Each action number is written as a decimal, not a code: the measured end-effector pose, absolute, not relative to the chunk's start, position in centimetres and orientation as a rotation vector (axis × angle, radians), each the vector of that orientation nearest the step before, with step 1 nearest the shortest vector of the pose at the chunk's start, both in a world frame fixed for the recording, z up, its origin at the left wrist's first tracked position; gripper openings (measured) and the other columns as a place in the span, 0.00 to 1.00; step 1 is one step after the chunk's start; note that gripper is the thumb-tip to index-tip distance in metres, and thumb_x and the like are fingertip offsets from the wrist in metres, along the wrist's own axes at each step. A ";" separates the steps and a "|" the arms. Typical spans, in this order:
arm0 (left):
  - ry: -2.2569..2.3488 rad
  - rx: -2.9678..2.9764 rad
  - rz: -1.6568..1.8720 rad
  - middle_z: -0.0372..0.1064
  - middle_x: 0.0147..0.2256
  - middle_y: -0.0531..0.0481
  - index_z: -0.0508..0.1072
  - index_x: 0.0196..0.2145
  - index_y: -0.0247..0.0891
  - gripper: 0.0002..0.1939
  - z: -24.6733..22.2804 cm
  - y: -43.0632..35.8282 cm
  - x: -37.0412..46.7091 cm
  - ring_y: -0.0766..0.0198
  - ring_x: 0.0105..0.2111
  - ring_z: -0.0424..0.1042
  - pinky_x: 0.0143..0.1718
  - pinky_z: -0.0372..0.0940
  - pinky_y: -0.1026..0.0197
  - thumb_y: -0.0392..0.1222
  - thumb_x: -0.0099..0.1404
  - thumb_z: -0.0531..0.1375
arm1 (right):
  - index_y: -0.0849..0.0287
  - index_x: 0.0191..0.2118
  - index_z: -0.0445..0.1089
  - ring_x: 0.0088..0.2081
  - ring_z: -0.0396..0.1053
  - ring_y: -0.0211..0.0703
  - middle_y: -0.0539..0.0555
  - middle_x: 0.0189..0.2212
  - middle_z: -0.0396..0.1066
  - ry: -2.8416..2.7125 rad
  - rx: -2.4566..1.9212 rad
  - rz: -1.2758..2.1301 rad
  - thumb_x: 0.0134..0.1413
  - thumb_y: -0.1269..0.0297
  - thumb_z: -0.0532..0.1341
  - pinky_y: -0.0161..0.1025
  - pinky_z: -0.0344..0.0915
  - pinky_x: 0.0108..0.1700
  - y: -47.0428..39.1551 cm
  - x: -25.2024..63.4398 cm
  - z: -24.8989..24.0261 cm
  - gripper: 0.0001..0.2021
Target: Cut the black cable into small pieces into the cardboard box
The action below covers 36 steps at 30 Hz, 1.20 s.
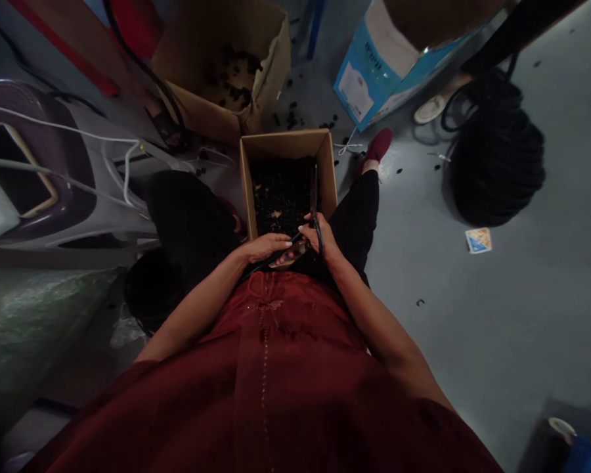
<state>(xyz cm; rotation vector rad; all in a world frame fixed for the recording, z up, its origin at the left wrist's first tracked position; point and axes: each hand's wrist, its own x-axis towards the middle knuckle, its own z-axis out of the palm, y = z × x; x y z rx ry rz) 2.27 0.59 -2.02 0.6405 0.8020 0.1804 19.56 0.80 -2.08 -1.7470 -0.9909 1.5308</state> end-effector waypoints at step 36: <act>0.960 0.744 0.439 0.58 0.21 0.57 0.68 0.42 0.33 0.16 -1.6 1.5 0.9 0.78 0.13 0.53 0.13 0.44 0.72 0.47 0.61 0.56 | 0.56 0.51 0.61 0.40 0.70 0.51 0.59 0.39 0.73 -2.007 -2.077 1.492 0.53 0.44 0.52 0.38 0.63 0.37 -4.5 23.6 2.7 0.25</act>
